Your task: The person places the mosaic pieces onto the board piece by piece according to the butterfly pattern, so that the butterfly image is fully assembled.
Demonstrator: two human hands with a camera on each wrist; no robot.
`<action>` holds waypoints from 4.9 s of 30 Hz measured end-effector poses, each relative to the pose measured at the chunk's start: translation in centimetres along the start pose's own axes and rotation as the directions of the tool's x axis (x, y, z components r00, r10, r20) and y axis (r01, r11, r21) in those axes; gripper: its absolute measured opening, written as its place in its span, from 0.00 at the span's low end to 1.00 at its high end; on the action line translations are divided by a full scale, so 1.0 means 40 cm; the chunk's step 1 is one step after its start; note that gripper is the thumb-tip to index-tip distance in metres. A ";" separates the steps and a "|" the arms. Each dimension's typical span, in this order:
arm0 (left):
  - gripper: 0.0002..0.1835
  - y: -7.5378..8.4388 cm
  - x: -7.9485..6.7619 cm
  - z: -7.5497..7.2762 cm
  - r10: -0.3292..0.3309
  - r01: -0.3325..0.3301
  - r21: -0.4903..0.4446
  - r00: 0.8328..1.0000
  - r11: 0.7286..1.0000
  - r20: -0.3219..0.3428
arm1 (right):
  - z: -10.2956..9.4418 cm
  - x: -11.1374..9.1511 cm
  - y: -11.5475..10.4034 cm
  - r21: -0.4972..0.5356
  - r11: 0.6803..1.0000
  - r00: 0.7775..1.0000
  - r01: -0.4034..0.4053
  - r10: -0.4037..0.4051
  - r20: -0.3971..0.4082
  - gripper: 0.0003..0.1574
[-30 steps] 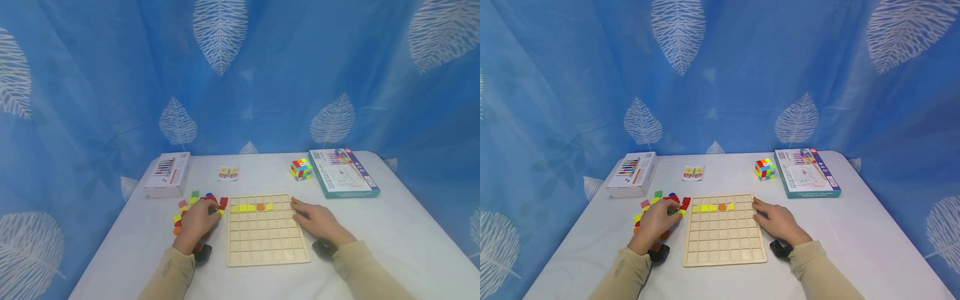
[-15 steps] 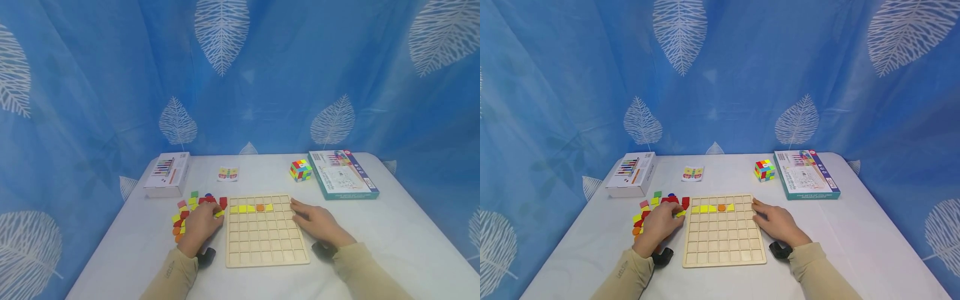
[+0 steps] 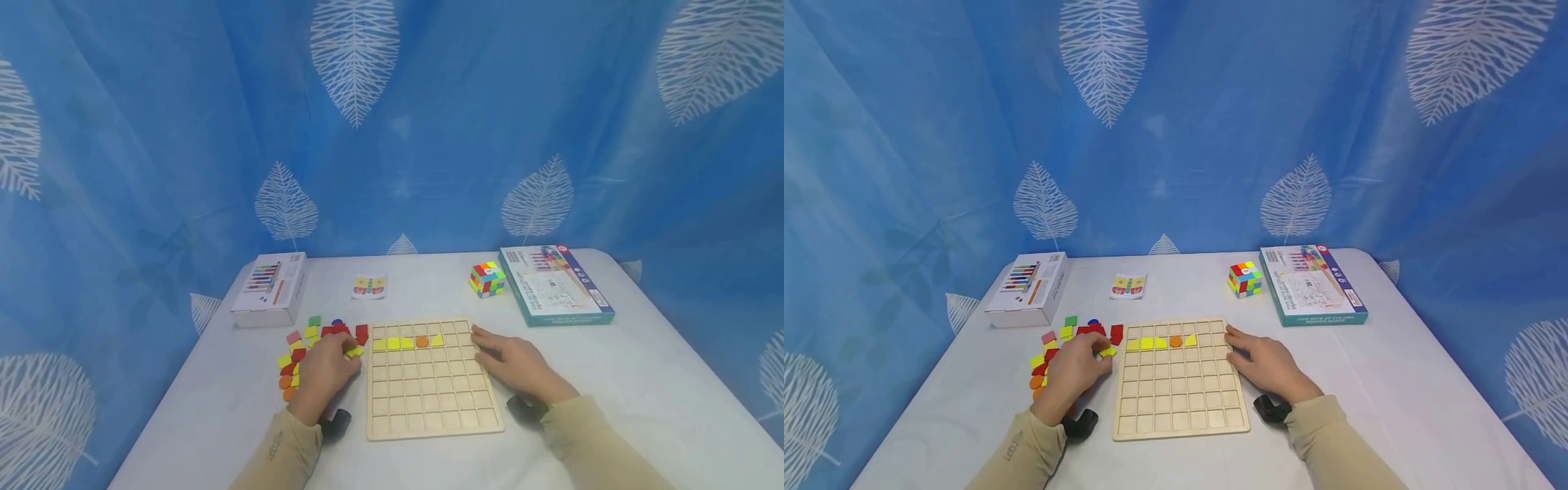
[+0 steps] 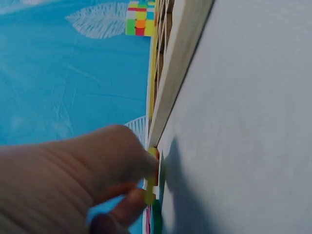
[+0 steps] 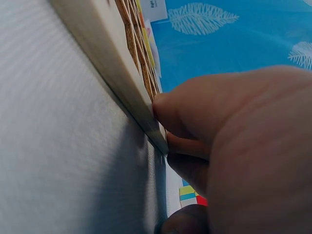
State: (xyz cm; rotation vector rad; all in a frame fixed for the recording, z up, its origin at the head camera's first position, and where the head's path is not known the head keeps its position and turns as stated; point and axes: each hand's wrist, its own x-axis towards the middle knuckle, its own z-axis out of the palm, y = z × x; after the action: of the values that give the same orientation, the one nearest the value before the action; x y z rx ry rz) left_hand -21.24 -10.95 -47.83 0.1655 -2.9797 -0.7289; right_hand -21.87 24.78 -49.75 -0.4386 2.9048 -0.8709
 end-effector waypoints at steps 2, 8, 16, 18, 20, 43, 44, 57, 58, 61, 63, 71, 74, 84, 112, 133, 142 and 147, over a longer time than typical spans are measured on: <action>0.23 0.008 0.003 -0.001 0.008 -0.008 -0.023 1.000 1.000 -0.009 | -0.001 -0.001 0.001 -0.014 1.000 1.000 0.014 -0.015 -0.005 0.32; 0.18 0.069 0.010 -0.005 0.108 -0.100 -0.187 0.994 0.977 0.033 | -0.003 -0.002 0.006 -0.026 0.999 1.000 0.025 -0.025 -0.005 0.32; 0.13 0.185 0.020 0.023 0.269 -0.218 -0.349 0.958 0.911 0.103 | -0.001 0.003 0.003 -0.011 1.000 1.000 0.015 -0.015 0.001 0.32; 0.14 0.216 0.026 0.038 0.298 -0.246 -0.318 0.946 0.916 0.126 | 0.000 0.002 0.005 -0.005 1.000 1.000 0.011 -0.011 0.000 0.32; 0.15 0.243 0.036 0.054 0.338 -0.295 -0.253 0.929 0.921 0.151 | 0.001 0.003 0.005 -0.001 1.000 1.000 0.011 -0.011 0.001 0.32; 0.13 0.355 0.126 0.118 0.456 -0.504 0.010 0.789 0.863 0.413 | 0.000 0.003 0.001 -0.016 0.999 0.999 0.036 -0.036 -0.032 0.31; 0.13 0.356 0.126 0.119 0.459 -0.505 0.007 0.789 0.863 0.408 | 0.001 0.003 0.001 -0.013 0.999 0.999 0.030 -0.030 -0.032 0.31; 0.10 0.346 0.111 0.124 0.473 -0.518 0.040 0.807 0.854 0.355 | 0.010 0.007 0.008 -0.006 1.000 1.000 0.011 -0.011 -0.023 0.32; 0.10 0.346 0.110 0.125 0.471 -0.518 0.047 0.809 0.854 0.352 | 0.010 0.007 0.008 -0.010 1.000 1.000 0.007 -0.007 -0.022 0.32; 0.09 0.348 0.105 0.126 0.466 -0.511 0.055 0.818 0.858 0.338 | 0.009 0.008 0.010 -0.020 1.000 1.000 0.005 -0.005 -0.025 0.32; 0.08 0.348 0.103 0.127 0.457 -0.499 0.054 0.828 0.865 0.326 | 0.009 0.008 0.009 -0.020 1.000 1.000 0.005 -0.006 -0.025 0.32; 0.07 0.346 0.098 0.122 0.442 -0.481 0.051 0.838 0.875 0.319 | 0.010 0.010 0.004 -0.012 1.000 1.000 -0.001 0.001 -0.009 0.32; 0.08 0.342 0.092 0.118 0.436 -0.474 0.062 0.847 0.878 0.303 | 0.009 0.009 0.008 -0.023 1.000 1.000 0.005 -0.005 -0.010 0.32; 0.13 0.181 0.024 -0.014 0.345 -0.333 -0.102 0.927 0.937 0.145 | 0.010 0.005 -0.002 -0.001 1.000 1.000 -0.009 0.009 0.009 0.32; 0.18 -0.096 0.007 -0.081 0.112 -0.128 0.077 0.976 0.989 0.189 | 0.005 0.007 0.004 -0.004 1.000 1.000 -0.006 0.006 0.007 0.34; 0.13 -0.017 0.001 -0.076 0.283 -0.270 -0.201 0.958 0.942 0.040 | 0.003 0.002 0.007 -0.007 1.000 1.000 -0.003 0.003 -0.003 0.33; 0.10 0.160 0.025 -0.044 0.431 -0.399 -0.247 0.898 0.883 0.092 | 0.007 0.005 0.007 0.003 1.000 1.000 0.011 -0.011 -0.013 0.32; 0.12 0.260 0.050 0.025 0.448 -0.417 -0.182 0.875 0.890 0.184 | 0.008 0.006 0.007 0.009 1.000 1.000 0.006 -0.006 -0.004 0.31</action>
State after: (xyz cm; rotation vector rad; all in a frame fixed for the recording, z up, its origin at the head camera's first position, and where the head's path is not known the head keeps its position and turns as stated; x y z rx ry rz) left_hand -24.21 -1.58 -43.81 -0.6156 -2.9728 -0.9326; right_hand -22.14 24.78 -50.17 -0.4462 2.9033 -0.8868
